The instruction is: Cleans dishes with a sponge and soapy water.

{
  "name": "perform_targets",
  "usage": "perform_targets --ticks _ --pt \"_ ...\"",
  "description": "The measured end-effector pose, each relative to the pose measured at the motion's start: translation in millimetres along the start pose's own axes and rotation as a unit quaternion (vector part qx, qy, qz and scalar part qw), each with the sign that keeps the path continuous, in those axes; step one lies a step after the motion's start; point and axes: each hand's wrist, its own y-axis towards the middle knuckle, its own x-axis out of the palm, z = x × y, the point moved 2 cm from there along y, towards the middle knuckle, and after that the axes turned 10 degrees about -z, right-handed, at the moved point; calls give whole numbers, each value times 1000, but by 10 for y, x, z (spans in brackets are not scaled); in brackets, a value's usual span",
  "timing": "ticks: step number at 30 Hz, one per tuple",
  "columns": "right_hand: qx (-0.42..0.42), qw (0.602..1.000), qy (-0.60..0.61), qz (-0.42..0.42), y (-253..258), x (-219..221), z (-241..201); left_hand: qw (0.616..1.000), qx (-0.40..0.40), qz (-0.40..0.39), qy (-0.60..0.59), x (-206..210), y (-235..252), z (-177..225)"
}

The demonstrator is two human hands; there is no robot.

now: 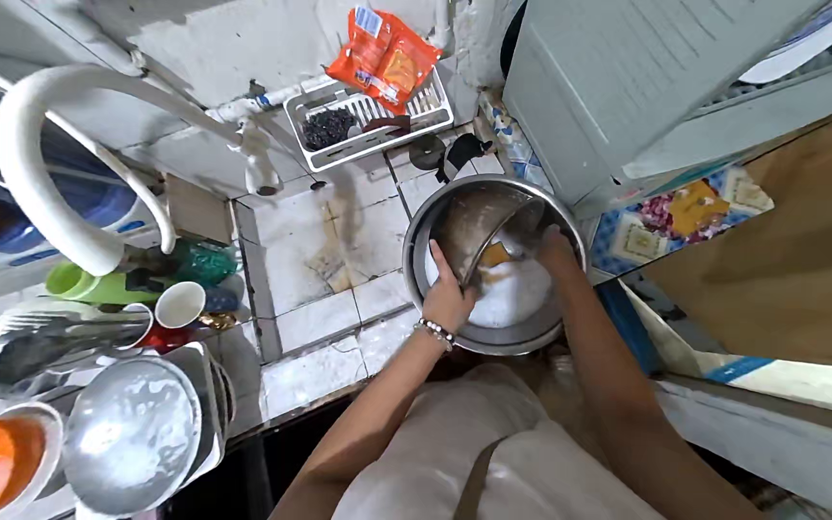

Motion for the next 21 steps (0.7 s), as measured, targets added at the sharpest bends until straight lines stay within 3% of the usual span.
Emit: perform_targets --ticks 2,4,6,12,15,18,21 --pt "-15 998 58 31 52 5 -32 1000 3 -9 -16 22 12 -26" --pt "-81 985 136 74 195 67 76 1000 5 -17 7 98 -27 -22" --pt "-113 979 157 71 163 90 240 999 2 -33 42 182 -123 -19" --pt "-26 999 1 29 -400 -81 395 989 -7 -135 54 362 -479 -21" --pt "-1 999 -39 35 -627 -228 296 984 25 -128 -121 314 -454 -109" --pt "-13 997 -54 61 -763 -347 208 932 13 -147 -330 251 -412 -173" --pt "-49 990 -98 91 -966 -487 25 895 -6 -163 -415 -23 -558 -130"
